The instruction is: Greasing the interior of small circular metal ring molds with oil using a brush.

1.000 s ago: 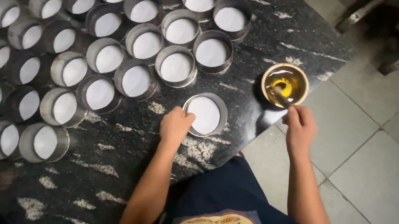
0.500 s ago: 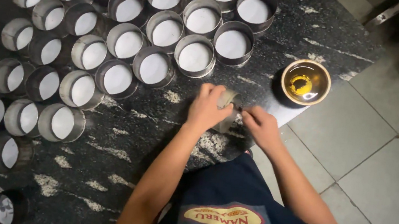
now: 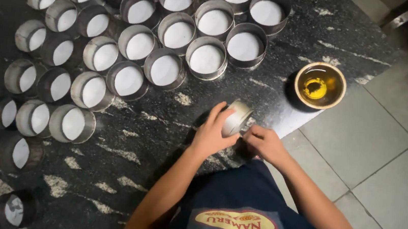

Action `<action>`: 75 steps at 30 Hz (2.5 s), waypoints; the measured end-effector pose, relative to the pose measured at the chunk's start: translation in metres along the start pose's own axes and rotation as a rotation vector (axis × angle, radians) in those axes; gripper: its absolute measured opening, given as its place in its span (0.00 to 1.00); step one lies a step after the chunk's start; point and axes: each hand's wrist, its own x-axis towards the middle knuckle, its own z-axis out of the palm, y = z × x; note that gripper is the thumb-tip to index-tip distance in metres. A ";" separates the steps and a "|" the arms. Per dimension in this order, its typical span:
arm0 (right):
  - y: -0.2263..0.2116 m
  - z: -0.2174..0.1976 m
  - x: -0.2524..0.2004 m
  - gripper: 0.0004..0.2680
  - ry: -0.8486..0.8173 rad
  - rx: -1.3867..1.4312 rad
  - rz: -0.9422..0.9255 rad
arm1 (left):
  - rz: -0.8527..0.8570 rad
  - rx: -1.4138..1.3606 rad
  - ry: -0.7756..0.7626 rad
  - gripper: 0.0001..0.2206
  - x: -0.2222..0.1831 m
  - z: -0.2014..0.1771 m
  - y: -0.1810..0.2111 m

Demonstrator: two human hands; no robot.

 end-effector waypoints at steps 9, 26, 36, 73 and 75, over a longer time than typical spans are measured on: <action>0.032 0.026 -0.002 0.07 -0.112 0.085 0.089 | -0.275 0.050 -0.125 0.28 0.012 -0.012 -0.004; 0.026 0.040 -0.001 0.06 0.049 -0.191 -0.089 | -0.306 0.108 -0.021 0.27 0.001 -0.016 0.004; 0.006 0.032 0.008 0.07 -0.015 0.028 0.165 | 0.009 0.054 0.254 0.30 -0.033 0.003 -0.018; -0.021 0.043 0.020 0.07 -0.116 -0.039 0.067 | -0.061 -0.014 0.228 0.34 -0.072 -0.021 -0.034; -0.035 0.039 0.009 0.07 -0.172 0.115 0.062 | -0.054 0.050 0.316 0.32 -0.075 -0.023 -0.030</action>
